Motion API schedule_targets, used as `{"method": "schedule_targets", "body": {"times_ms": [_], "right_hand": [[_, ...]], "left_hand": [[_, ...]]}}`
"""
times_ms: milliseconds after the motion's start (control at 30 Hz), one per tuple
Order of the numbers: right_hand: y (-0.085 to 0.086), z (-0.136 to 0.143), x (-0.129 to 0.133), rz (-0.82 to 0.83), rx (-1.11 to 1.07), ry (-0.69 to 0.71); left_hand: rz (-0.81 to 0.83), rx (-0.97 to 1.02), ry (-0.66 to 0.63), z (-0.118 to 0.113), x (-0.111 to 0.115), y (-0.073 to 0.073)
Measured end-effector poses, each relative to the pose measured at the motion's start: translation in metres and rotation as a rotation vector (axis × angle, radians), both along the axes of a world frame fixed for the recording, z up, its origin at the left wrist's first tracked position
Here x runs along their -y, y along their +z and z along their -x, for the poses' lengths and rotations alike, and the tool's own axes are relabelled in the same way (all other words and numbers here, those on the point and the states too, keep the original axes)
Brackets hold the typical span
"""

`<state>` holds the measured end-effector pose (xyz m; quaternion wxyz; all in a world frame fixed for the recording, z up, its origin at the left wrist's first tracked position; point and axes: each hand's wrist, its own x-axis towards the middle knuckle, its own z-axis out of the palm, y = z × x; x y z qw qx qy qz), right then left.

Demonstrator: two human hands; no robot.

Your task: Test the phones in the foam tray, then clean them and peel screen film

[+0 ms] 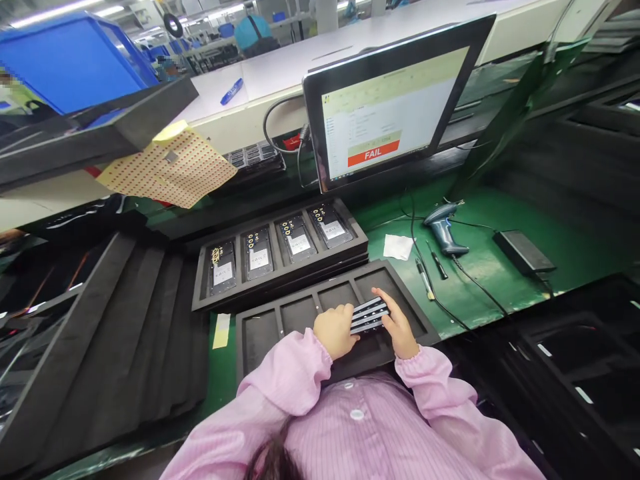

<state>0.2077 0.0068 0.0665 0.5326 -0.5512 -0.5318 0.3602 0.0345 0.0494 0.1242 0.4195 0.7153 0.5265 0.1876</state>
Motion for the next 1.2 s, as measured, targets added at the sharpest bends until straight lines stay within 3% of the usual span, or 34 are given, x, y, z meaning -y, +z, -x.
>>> {"method": "schedule_targets", "body": {"times_ms": [100, 200, 300, 400, 700, 933, 1200], "right_hand": [[-0.005, 0.001, -0.006, 0.030, -0.070, 0.009], [-0.001, 0.005, -0.011, 0.068, -0.087, -0.008], [0.006, 0.008, -0.013, 0.159, -0.037, -0.028], [0.015, 0.009, -0.018, 0.302, 0.038, -0.066], [0.024, 0.009, -0.045, 0.527, 0.106, -0.105], [0.029, 0.012, -0.046, 0.556, 0.136, -0.077], [0.028, 0.002, -0.040, 0.478, 0.030, 0.023]], "left_hand": [[-0.015, 0.003, 0.090, 0.019, 0.013, -0.014], [0.018, 0.261, 0.339, 0.033, 0.028, -0.033], [-0.016, 0.602, 0.512, 0.030, 0.038, -0.049], [-0.008, 0.623, 0.604, 0.021, 0.040, -0.055], [-0.030, 0.603, 0.582, 0.022, 0.038, -0.059], [-0.037, 0.597, 0.550, 0.023, 0.038, -0.059], [-0.018, 0.612, 0.544, 0.025, 0.036, -0.060]]}}
